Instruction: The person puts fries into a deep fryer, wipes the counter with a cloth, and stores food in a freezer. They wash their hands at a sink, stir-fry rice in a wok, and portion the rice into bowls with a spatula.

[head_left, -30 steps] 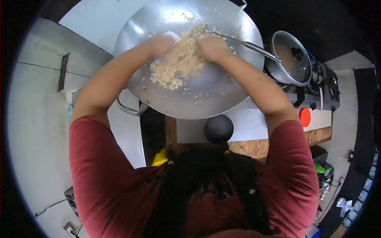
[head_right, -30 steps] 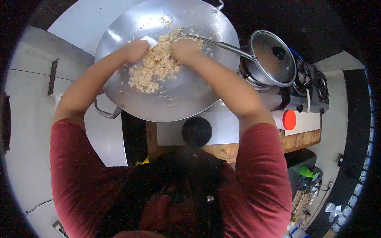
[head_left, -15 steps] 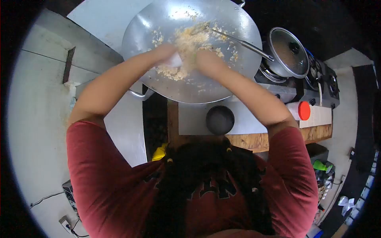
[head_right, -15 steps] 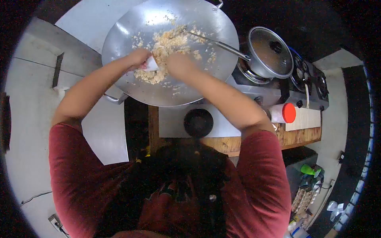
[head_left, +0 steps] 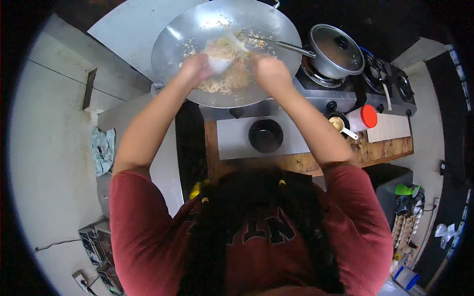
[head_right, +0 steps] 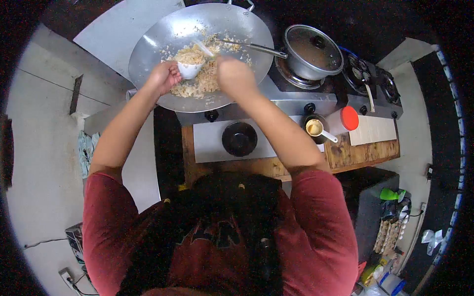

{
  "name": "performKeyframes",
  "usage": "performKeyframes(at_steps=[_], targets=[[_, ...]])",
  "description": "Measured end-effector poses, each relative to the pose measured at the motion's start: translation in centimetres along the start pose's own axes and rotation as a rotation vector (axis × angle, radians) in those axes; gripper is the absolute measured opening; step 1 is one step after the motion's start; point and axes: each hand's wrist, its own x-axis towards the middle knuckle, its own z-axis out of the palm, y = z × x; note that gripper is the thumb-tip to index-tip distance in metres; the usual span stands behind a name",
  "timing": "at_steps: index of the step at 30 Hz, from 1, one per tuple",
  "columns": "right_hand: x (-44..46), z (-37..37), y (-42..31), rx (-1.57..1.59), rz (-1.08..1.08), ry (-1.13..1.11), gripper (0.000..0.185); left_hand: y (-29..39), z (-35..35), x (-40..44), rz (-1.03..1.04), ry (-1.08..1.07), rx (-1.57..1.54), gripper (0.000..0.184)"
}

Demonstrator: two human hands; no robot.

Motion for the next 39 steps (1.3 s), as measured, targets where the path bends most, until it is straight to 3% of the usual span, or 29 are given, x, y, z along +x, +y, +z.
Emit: performKeyframes(at_steps=[2,3,5,6,8,10,13,22,27,30,36,38,39], targets=[[-1.4,0.2,1.5,0.320,0.267,0.110,0.025,-0.7,-0.8,-0.2,0.024,-0.005,-0.034,0.028],[-2.7,0.5,2.1,0.320,0.262,0.104,0.025,-1.3,-1.2,-0.3,0.048,-0.013,-0.062,0.027],[-5.3,0.4,3.0,1.182,0.523,0.064,0.031,-1.3,-0.7,-2.0,0.068,-0.048,-0.138,0.028],[-6.8,0.0,3.1,1.181,0.522,0.056,0.031,-1.5,-0.5,-2.9,0.083,-0.085,-0.210,0.028],[-9.9,-1.7,2.4,1.505,0.737,0.181,0.036,-2.2,-1.7,-2.8,0.102,-0.192,-0.245,0.028],[-12.8,-2.3,3.2,1.640,0.751,0.214,0.036,-3.0,-2.4,-3.2,0.115,-0.297,-0.277,0.028],[-16.8,-4.3,3.8,1.636,0.736,0.206,0.041,-3.7,-2.4,-4.6,0.190,-0.426,-0.263,0.026],[-25.1,-6.7,4.9,1.500,0.860,0.241,0.036,-3.9,-1.2,-5.8,0.219,-0.326,-0.242,0.028],[-27.8,-7.6,6.3,1.490,0.882,0.238,0.037,-4.2,-0.6,-9.2,0.247,-0.492,-0.273,0.021],[-28.8,-8.5,7.0,1.464,0.885,0.237,0.037,-5.8,0.6,-12.6,0.179,-0.417,-0.221,0.018],[-31.2,-8.0,7.8,1.442,0.959,0.258,0.037,-14.2,2.6,-17.3,-0.040,-0.375,-0.297,0.005],[-32.0,-7.1,8.0,1.440,0.967,0.235,0.037,-17.4,3.0,-17.1,-0.066,-0.343,-0.224,0.007],[-32.3,-6.7,8.1,1.437,0.966,0.204,0.037,-19.8,2.4,-16.3,0.023,-0.371,0.008,0.011]])
